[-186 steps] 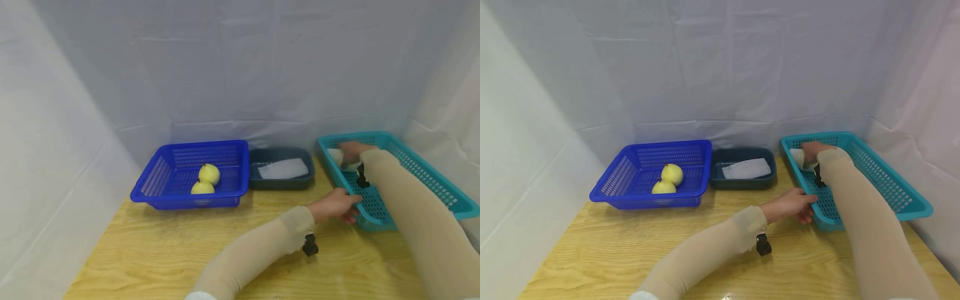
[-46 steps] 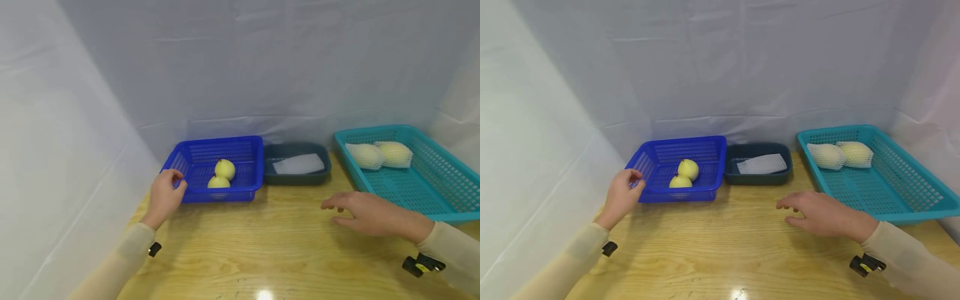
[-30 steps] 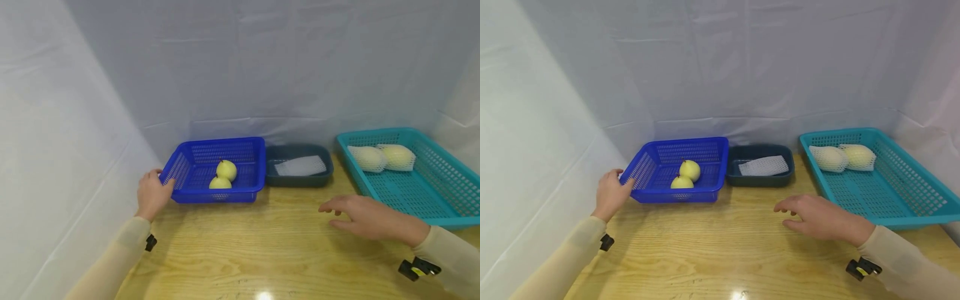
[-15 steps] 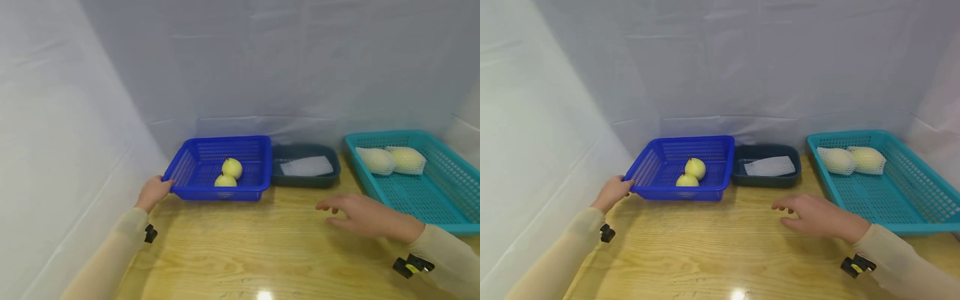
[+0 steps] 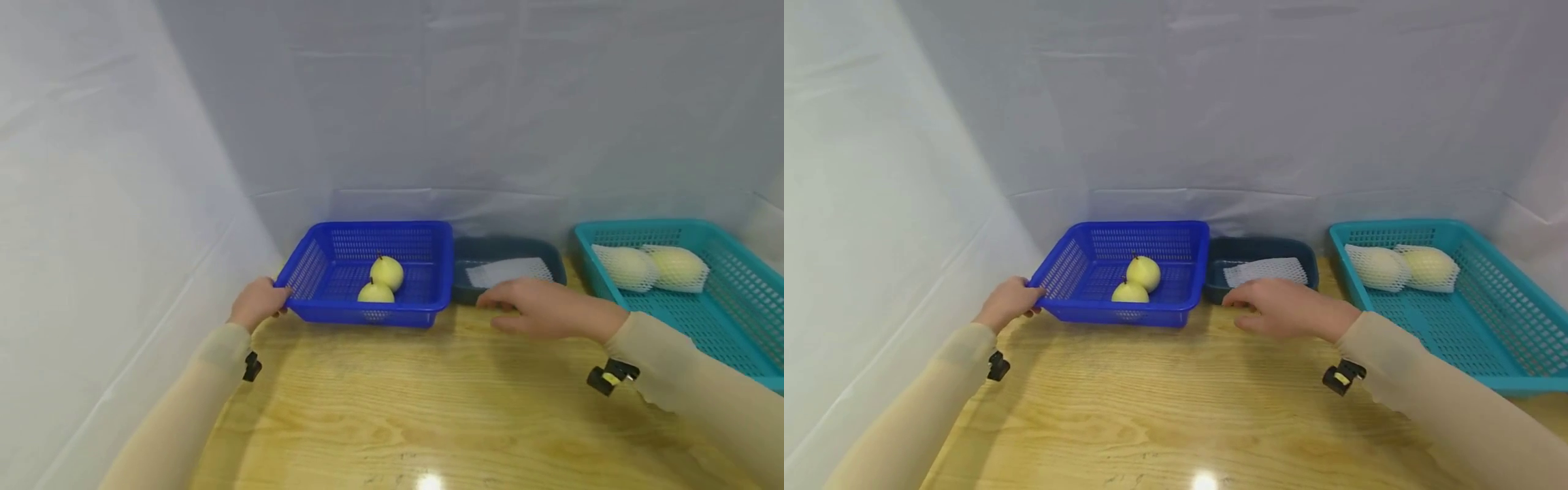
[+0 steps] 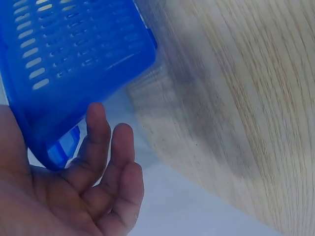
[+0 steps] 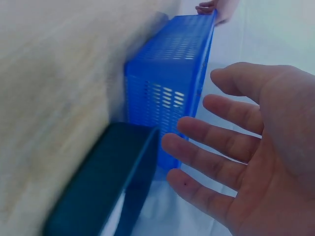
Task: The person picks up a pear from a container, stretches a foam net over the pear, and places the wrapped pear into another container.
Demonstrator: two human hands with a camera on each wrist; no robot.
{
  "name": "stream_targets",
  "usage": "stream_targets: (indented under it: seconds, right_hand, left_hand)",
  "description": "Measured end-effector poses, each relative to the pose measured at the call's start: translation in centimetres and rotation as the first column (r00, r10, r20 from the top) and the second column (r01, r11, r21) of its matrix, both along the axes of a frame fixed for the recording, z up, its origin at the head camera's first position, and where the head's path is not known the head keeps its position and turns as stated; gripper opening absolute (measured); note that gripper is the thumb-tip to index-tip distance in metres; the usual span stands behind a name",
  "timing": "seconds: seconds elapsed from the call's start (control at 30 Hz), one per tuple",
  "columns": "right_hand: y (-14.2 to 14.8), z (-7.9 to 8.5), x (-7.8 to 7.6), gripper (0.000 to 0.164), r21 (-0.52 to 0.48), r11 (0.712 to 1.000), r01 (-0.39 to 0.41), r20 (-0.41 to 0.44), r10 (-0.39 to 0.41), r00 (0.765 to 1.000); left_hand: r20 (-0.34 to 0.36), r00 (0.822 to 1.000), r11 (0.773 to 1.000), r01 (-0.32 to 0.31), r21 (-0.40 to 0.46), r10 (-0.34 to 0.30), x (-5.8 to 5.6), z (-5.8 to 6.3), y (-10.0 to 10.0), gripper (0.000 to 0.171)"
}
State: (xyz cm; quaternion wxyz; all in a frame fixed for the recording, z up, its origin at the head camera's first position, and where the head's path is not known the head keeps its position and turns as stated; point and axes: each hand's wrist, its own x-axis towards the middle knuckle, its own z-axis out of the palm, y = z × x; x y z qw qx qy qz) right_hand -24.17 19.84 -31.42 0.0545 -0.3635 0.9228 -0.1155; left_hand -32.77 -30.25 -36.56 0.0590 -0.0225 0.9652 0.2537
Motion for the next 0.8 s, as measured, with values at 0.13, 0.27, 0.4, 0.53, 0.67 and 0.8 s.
stream_targets:
  seconds: [0.13,0.27,0.4,0.53,0.67,0.8]
  right_hand:
    - [-1.6,1.3,-2.0,0.038,0.023,1.000,-0.013,0.023,0.012,1.000]
    - [-3.1,2.4,-4.1,0.040,0.009,0.999,-0.035,0.022,0.035,0.999]
    - [-5.0,3.5,-6.4,0.043,0.017,0.997,-0.077,0.023,0.076,0.997]
    - [-7.0,4.5,-8.3,0.046,0.039,0.996,-0.083,0.047,0.082,0.996]
    - [-8.8,5.4,-10.0,0.050,0.055,0.997,-0.062,0.080,0.057,0.995]
    - [-10.6,5.7,-11.5,0.053,0.075,0.996,-0.043,0.104,0.035,0.994]
  left_hand:
    - [-0.015,1.000,1.000,-0.013,0.006,0.013,-0.4,-0.5,0.0,0.032]
    - [-0.018,1.000,1.000,-0.015,0.017,0.016,-0.5,-0.7,0.2,0.028]
    - [-0.010,0.999,0.999,-0.031,0.010,0.031,-0.5,-0.7,0.5,0.028]
    - [-0.007,0.999,0.999,-0.038,-0.009,0.038,-0.5,-0.5,0.6,0.028]
    - [-0.009,0.999,0.999,-0.034,-0.015,0.034,-0.4,-0.4,0.6,0.028]
    - [-0.002,0.999,0.999,-0.032,-0.018,0.032,-0.3,-0.4,0.6,0.028]
